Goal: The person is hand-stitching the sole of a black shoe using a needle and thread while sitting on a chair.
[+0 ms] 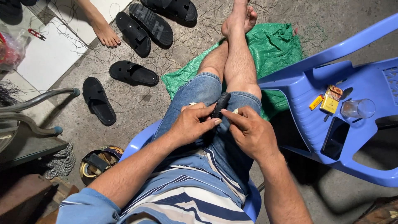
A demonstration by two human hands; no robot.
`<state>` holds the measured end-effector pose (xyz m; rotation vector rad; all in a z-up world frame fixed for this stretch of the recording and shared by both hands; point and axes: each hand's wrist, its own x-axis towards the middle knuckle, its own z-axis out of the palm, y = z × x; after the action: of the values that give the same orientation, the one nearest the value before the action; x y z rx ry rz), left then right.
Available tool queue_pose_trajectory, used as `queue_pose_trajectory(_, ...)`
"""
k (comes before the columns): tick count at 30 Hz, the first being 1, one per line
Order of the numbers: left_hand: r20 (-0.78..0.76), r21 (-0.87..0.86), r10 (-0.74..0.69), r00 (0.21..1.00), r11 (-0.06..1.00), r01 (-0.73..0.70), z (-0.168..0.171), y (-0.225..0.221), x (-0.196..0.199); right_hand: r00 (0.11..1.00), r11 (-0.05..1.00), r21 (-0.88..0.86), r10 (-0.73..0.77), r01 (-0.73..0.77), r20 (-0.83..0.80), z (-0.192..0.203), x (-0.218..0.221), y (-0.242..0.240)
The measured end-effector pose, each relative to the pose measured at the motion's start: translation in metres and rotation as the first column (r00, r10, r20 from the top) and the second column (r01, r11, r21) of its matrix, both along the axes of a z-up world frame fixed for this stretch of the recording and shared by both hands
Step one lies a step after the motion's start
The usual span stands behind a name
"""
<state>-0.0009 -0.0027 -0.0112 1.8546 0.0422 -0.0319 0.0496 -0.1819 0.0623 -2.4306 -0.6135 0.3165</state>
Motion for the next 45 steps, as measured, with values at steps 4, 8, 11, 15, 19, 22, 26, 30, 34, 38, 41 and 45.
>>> queue_pose_trajectory(4,0.001,0.05,-0.028,1.0,0.998,0.028,0.012,-0.003,0.002,0.996,0.992,-0.123,-0.013,0.024,0.083,0.005,-0.005,0.002)
queue_pose_trajectory(8,0.068,0.106,-0.061,0.996,0.993,0.053,0.011,-0.007,0.002,0.987,0.99,-0.117,-0.067,0.085,0.145,0.001,-0.009,0.004)
queue_pose_trajectory(11,0.078,0.105,-0.04,0.996,0.994,0.032,0.008,-0.011,0.002,0.985,0.992,0.028,-0.129,0.127,0.118,-0.012,-0.01,0.001)
queue_pose_trajectory(15,0.086,0.117,-0.043,0.995,0.993,0.033,0.011,-0.009,0.002,0.99,0.976,0.184,-0.131,0.12,0.049,-0.026,-0.011,-0.006)
queue_pose_trajectory(19,0.081,0.118,-0.04,0.996,0.993,0.03,0.01,-0.007,0.003,0.992,0.978,0.187,-0.104,0.088,0.073,-0.031,-0.01,-0.006)
queue_pose_trajectory(22,0.05,0.074,-0.032,0.998,0.997,0.029,0.012,-0.005,0.004,0.993,0.967,0.248,-0.086,0.063,0.085,-0.031,-0.009,-0.002)
queue_pose_trajectory(26,0.058,0.105,-0.056,0.997,0.993,0.049,0.016,-0.003,0.005,0.991,0.943,0.324,-0.108,0.078,0.074,-0.033,-0.008,0.001)
queue_pose_trajectory(30,0.053,0.093,-0.065,0.996,0.994,0.06,0.017,-0.004,0.004,0.992,0.929,0.364,-0.106,0.075,0.066,-0.036,-0.004,0.0)
queue_pose_trajectory(34,0.072,0.092,-0.057,0.996,0.995,0.05,0.013,-0.004,0.003,0.993,0.93,0.361,-0.098,0.07,0.06,-0.027,0.0,0.002)
queue_pose_trajectory(38,0.077,0.067,-0.055,0.995,0.997,0.05,0.01,-0.007,0.003,0.995,0.933,0.346,-0.103,0.097,-0.002,-0.018,0.002,0.0)
queue_pose_trajectory(41,0.082,0.055,-0.066,0.994,0.997,0.062,0.01,-0.011,0.003,0.992,0.936,0.329,-0.122,0.124,-0.026,-0.013,0.001,-0.002)
queue_pose_trajectory(45,0.133,0.062,-0.057,0.989,0.997,0.049,0.011,-0.015,0.004,0.991,0.926,0.354,-0.135,0.13,-0.012,-0.009,0.0,0.0)
